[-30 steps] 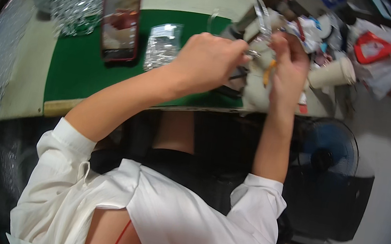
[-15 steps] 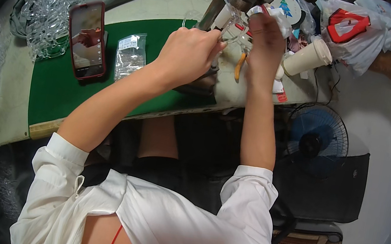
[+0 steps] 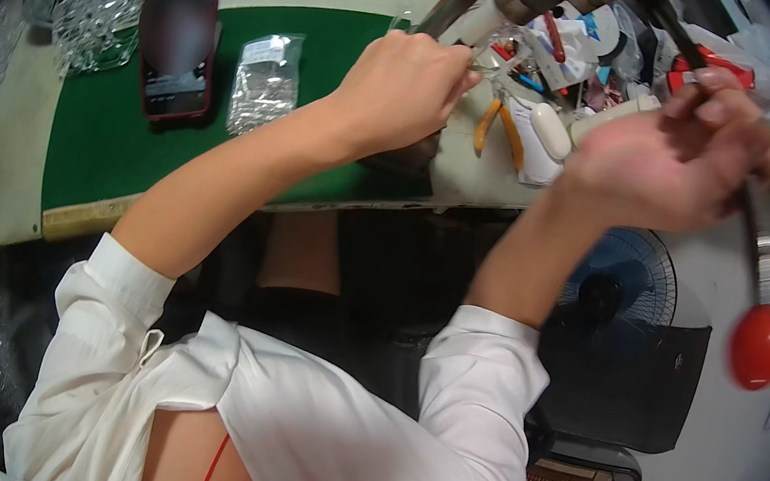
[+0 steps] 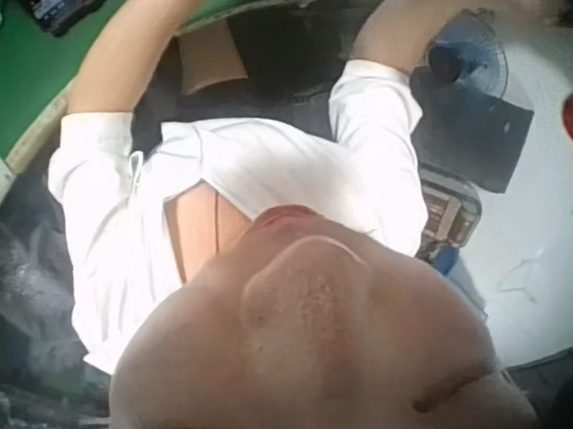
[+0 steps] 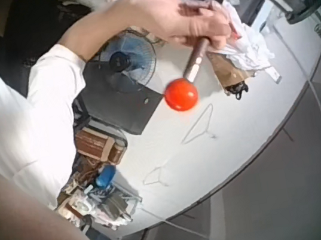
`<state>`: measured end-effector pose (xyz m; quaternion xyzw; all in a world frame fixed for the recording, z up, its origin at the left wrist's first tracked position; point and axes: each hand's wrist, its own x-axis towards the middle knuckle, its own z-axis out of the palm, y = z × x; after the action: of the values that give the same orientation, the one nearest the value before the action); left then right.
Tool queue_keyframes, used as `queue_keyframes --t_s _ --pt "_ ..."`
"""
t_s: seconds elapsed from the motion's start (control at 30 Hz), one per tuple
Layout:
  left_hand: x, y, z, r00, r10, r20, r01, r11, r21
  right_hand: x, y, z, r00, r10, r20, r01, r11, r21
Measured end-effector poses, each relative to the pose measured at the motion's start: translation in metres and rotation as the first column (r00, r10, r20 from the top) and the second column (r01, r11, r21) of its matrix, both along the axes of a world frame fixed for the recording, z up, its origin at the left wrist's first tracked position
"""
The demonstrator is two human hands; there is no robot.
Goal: The person repeatedly picks up clear eyeglass frames and small metal components from a green work mat, inserts the components into the frame, and places the assembled unit aside. The person handles multiple frames one at a time throughout the clip.
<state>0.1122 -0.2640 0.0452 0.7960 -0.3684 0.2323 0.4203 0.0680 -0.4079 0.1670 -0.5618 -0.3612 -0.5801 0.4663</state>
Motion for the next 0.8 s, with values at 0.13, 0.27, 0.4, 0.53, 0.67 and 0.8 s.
queue_keyframes --t_s 0.13,0.27,0.4,0.53,0.67,0.8 --pt "0.001 0.019 -0.004 0.996 -0.025 0.085 0.022 0.999 0.039 -0.006 -0.016 0.037 0.978 0.014 -0.207 -0.007 0.999 0.036" --pt "-0.042 0.108 -0.014 0.978 -0.205 -0.038 0.190 0.950 -0.248 -0.007 -0.010 0.011 0.978 -0.120 -0.174 0.138 0.986 0.097" --pt "-0.085 0.274 -0.050 0.921 -0.232 -0.313 -0.005 0.796 -0.605 -0.028 0.047 -0.126 0.806 -0.141 -0.575 0.248 0.962 0.112" --pt "-0.123 0.453 -0.076 0.751 0.025 -0.660 -0.541 0.595 -0.594 -0.041 0.086 -0.192 0.620 0.001 -0.784 0.003 1.000 0.003" --pt "-0.133 0.480 -0.066 0.377 0.101 -0.921 -0.744 0.625 -0.236 -0.039 0.105 -0.199 0.572 0.080 -0.816 -0.084 0.996 0.039" --pt "-0.121 0.474 -0.042 0.222 0.242 -0.945 -0.558 0.826 0.081 -0.042 0.105 -0.198 0.493 0.067 -0.867 -0.121 0.993 0.008"
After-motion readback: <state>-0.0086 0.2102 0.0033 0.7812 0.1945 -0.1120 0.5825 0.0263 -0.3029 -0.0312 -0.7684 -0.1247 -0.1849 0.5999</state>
